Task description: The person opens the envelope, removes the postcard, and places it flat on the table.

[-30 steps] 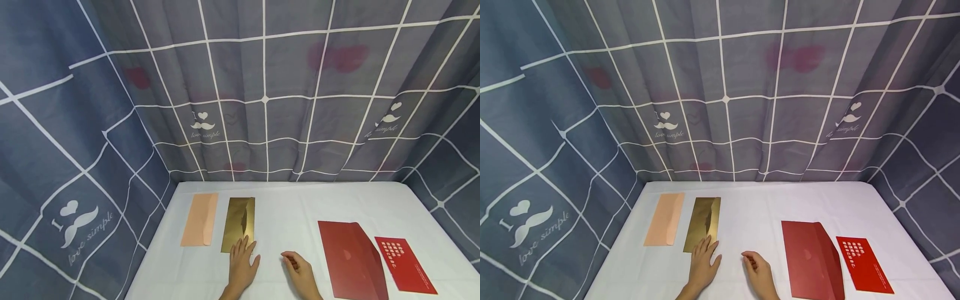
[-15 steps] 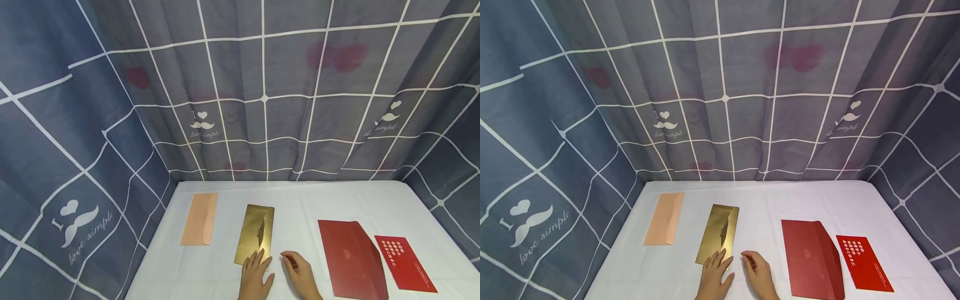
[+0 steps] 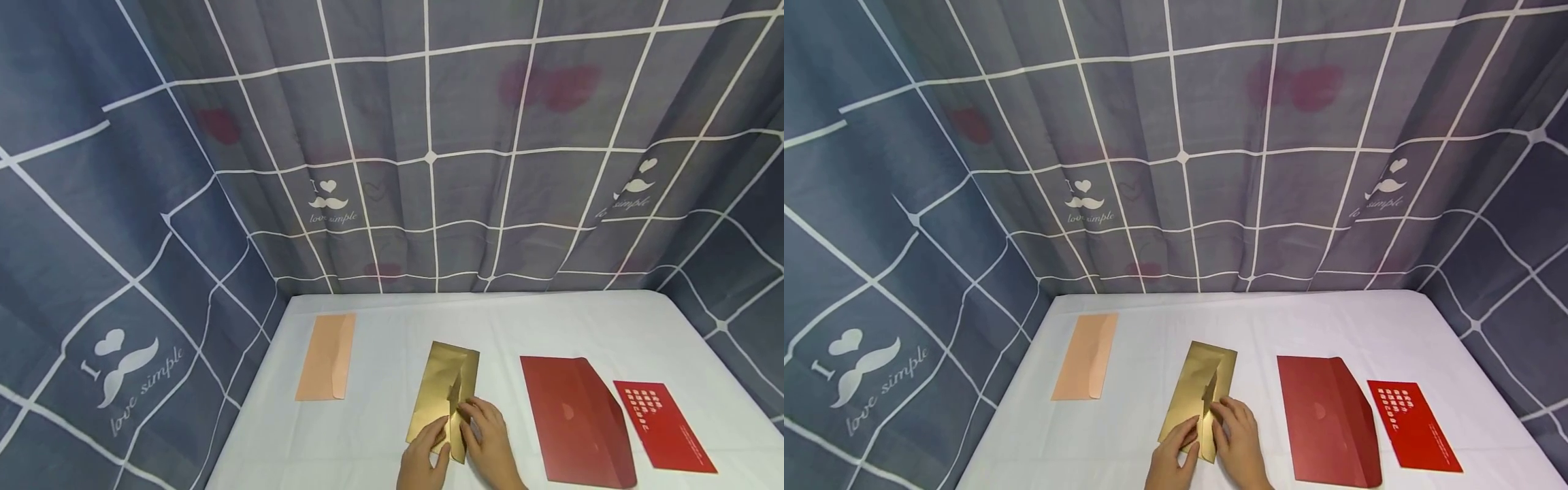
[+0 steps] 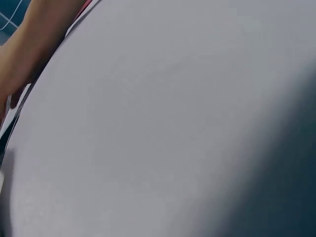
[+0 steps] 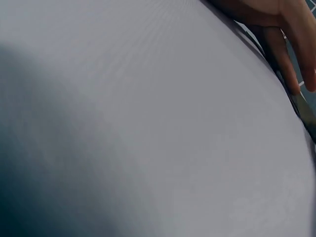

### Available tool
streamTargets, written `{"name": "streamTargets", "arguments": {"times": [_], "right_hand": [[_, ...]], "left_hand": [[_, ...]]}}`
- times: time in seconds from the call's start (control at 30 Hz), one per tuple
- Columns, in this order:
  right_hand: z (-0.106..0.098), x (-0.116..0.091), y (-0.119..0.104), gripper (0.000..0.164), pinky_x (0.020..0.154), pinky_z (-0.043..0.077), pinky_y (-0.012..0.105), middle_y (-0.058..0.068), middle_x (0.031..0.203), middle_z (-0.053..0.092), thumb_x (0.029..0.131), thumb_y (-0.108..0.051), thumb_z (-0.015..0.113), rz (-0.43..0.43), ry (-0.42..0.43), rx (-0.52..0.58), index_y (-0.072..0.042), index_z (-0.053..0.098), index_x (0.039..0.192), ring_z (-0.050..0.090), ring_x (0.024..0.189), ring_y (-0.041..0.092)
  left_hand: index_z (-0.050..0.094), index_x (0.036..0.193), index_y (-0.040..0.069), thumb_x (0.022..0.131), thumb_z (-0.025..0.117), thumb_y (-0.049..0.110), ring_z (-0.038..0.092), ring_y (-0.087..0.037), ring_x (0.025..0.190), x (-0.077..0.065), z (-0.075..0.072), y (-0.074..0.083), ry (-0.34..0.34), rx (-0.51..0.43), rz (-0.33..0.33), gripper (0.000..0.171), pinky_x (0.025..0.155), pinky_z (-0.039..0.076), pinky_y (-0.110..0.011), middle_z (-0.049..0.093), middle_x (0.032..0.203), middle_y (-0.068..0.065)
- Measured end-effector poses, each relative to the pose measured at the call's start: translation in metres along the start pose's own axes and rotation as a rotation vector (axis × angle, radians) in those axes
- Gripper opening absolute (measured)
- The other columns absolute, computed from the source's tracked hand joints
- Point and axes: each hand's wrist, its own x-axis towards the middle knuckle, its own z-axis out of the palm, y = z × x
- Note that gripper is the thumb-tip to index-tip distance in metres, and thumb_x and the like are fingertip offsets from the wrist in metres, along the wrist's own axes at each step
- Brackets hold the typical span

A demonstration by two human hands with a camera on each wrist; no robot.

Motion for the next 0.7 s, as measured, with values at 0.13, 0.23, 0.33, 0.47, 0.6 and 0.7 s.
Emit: {"name": "streamTargets", "arguments": {"times": [0.13,0.23,0.33,0.47,0.6,0.7], "right_hand": [[0.001,-0.001,-0.002,0.036,0.096,0.029,0.064,0.011,0.127,0.058,0.083,-0.019,0.073,-0.05,-0.112,-0.081,-0.009,0.066,0.117,0.045,0.12,0.039],[0.0,-0.001,-0.003,0.039,0.1,0.023,0.064,0.008,0.131,0.057,0.084,-0.032,0.072,-0.065,-0.158,-0.115,-0.012,0.067,0.118,0.044,0.122,0.04],[0.0,-0.001,-0.003,0.042,0.1,0.022,0.063,0.007,0.131,0.057,0.082,-0.038,0.073,-0.069,-0.18,-0.124,-0.014,0.069,0.116,0.045,0.122,0.041],[0.0,-0.001,-0.002,0.041,0.099,0.026,0.063,0.008,0.13,0.058,0.079,-0.035,0.076,-0.074,-0.184,-0.121,-0.014,0.069,0.114,0.046,0.121,0.042],[0.0,-0.002,-0.002,0.039,0.098,0.029,0.062,0.009,0.128,0.059,0.078,-0.029,0.077,-0.08,-0.178,-0.111,-0.015,0.07,0.113,0.047,0.121,0.042],[-0.001,-0.002,-0.001,0.036,0.099,0.029,0.06,0.008,0.127,0.06,0.078,-0.025,0.077,-0.089,-0.177,-0.094,-0.016,0.07,0.112,0.048,0.12,0.041]], "left_hand": [[0.057,0.124,-0.001,0.091,0.057,-0.005,0.068,-0.008,0.072,0.0,-0.005,-0.001,0.018,-0.302,-0.018,0.034,0.064,0.055,-0.022,0.066,0.108,-0.017],[0.057,0.117,-0.007,0.092,0.051,-0.011,0.068,-0.016,0.061,0.004,-0.017,0.008,0.035,-0.46,-0.062,0.026,0.054,0.055,-0.024,0.065,0.102,-0.024],[0.059,0.11,-0.009,0.09,0.051,-0.014,0.067,-0.025,0.06,0.01,-0.029,0.022,0.075,-0.493,-0.127,0.021,0.052,0.055,-0.029,0.064,0.096,-0.026],[0.061,0.104,-0.008,0.086,0.054,-0.018,0.066,-0.027,0.066,0.014,-0.032,0.029,0.155,-0.404,-0.144,0.021,0.057,0.055,-0.029,0.065,0.09,-0.022],[0.062,0.101,-0.007,0.084,0.057,-0.019,0.063,-0.028,0.066,0.014,-0.026,0.024,0.193,-0.33,-0.114,0.022,0.057,0.053,-0.024,0.065,0.087,-0.02],[0.063,0.103,-0.005,0.084,0.058,-0.018,0.063,-0.025,0.064,0.013,-0.019,0.01,0.161,-0.342,-0.132,0.023,0.054,0.053,-0.022,0.066,0.087,-0.018]]}}
